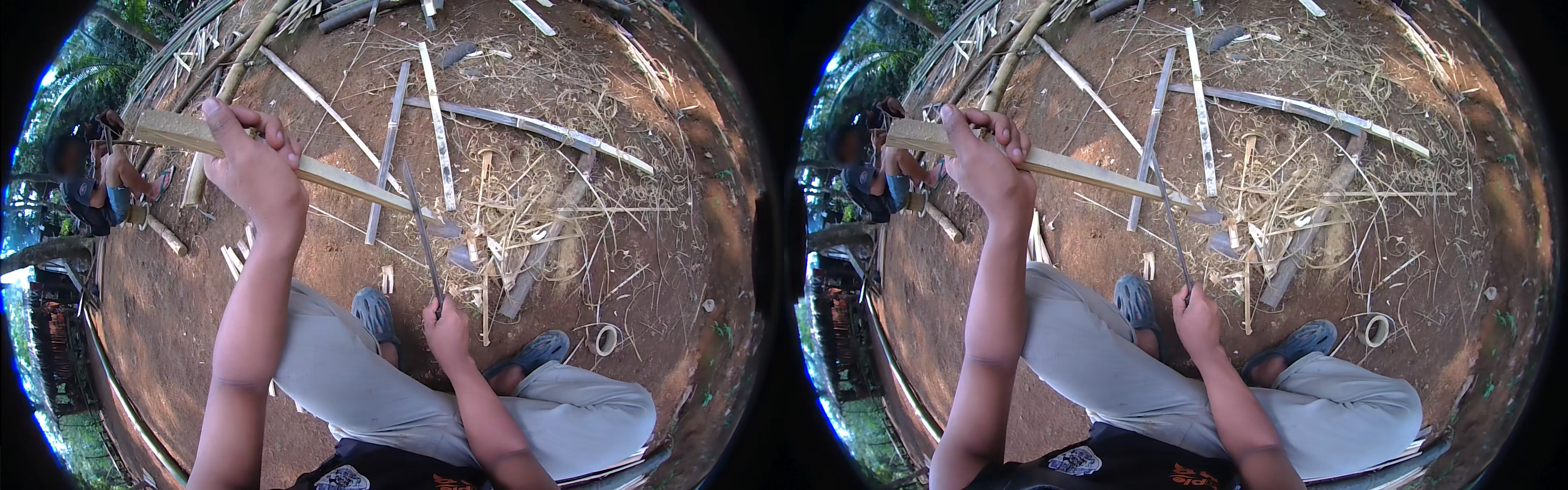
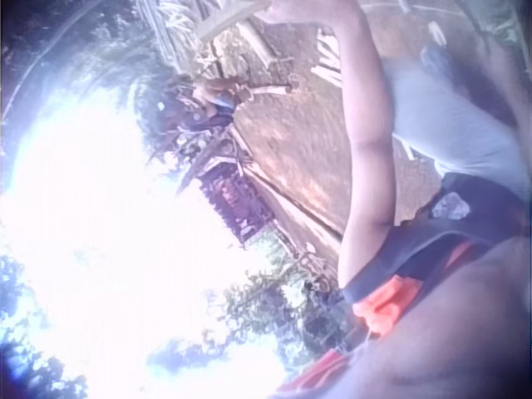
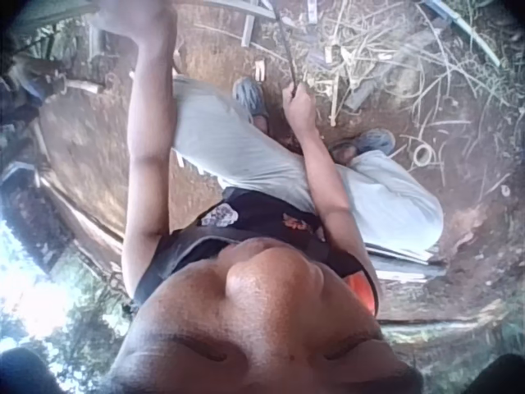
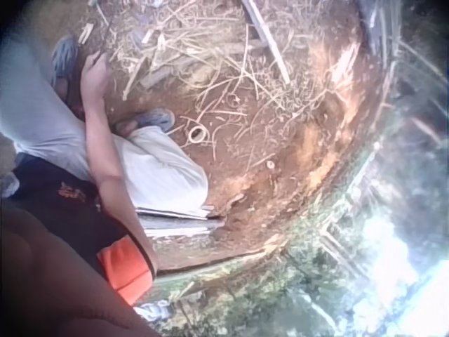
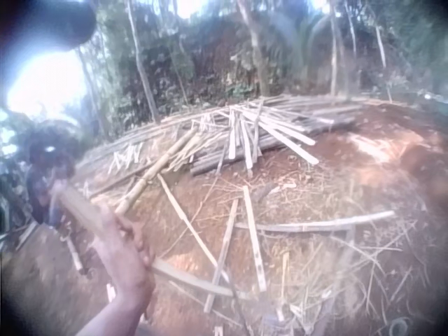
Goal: The person sits on the ground and uses a large machete to split long bamboo poles into thin strips. They repeatedly strike the bamboo against a wooden block to drive the blade through the material, then pull the blade out and reposition the bamboo to continue splitting it into smaller sections.
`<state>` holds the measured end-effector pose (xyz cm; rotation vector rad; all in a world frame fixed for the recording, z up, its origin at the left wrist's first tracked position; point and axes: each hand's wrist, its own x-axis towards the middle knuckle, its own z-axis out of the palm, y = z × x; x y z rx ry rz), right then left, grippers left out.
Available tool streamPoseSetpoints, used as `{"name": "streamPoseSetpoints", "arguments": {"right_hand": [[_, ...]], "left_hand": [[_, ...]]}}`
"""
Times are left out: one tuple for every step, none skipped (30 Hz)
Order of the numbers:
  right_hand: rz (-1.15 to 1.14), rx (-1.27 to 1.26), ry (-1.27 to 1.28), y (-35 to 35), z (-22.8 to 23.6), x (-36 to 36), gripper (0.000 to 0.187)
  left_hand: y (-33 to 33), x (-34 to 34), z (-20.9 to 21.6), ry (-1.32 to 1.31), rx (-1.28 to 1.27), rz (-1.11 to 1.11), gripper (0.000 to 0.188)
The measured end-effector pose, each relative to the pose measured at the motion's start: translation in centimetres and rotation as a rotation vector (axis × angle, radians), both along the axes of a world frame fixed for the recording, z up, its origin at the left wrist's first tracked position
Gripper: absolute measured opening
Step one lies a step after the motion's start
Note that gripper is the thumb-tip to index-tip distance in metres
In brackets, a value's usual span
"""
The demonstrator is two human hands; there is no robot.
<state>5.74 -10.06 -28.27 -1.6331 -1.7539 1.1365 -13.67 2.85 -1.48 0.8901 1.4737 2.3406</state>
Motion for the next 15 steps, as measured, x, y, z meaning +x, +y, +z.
{"name": "streamPoseSetpoints", "arguments": {"right_hand": [[0.008,0.059,0.031,0.1,1.3,-0.1,0.019],[0.016,0.113,0.054,0.0,2.7,-0.3,0.019],[0.027,0.169,0.075,-0.2,4.1,-0.5,0.020],[0.040,0.255,0.093,-0.3,5.3,-0.9,0.020],[0.025,0.243,0.073,-0.2,5.0,-1.0,0.020],[0.016,0.234,0.050,-0.1,4.5,-1.1,0.021],[0.042,0.221,0.052,-0.4,4.1,-1.9,0.022],[0.035,0.168,-0.084,-0.5,2.7,-1.8,0.024],[-0.034,0.017,0.015,-0.7,1.6,-1.5,0.026],[-0.046,0.070,-0.017,-0.7,0.4,-1.0,0.026],[-0.052,0.105,-0.001,-0.4,-0.4,-0.6,0.027],[-0.044,0.027,0.067,-0.3,-0.2,-0.7,0.027],[-0.008,0.072,0.037,-0.4,0.4,-1.1,0.027],[0.007,0.113,-0.018,-1.0,1.0,-1.2,0.026],[0.032,0.095,0.005,-1.5,1.6,-2.0,0.026]], "left_hand": [[0.0,-0.1,-0.2,0.006,0.008,-0.014,0.041],[-0.1,-0.2,-0.6,0.004,0.011,-0.029,0.040],[-0.3,-0.2,-0.9,0.006,-0.004,-0.031,0.040],[-0.6,-0.4,-0.7,0.011,-0.011,-0.030,0.040],[-0.9,-0.7,-0.8,0.012,-0.016,-0.024,0.040],[-1.0,-1.1,-1.4,0.023,-0.010,-0.049,0.040],[-1.8,-1.8,-1.5,0.055,-0.009,-0.036,0.041],[-1.5,-1.7,-1.1,0.040,-0.058,0.009,0.043],[-0.8,-1.6,-0.5,0.144,-0.066,0.027,0.046],[0.2,-0.8,0.0,0.123,0.001,0.023,0.048],[1.1,-0.6,-0.3,0.118,-0.013,0.018,0.049],[1.6,-0.7,-0.5,0.146,-0.029,0.042,0.048],[1.9,-1.1,-0.7,0.130,0.004,0.036,0.049],[1.5,-1.4,-0.9,0.088,0.033,0.008,0.049],[0.7,-2.3,-1.0,0.090,0.035,0.021,0.049]]}}
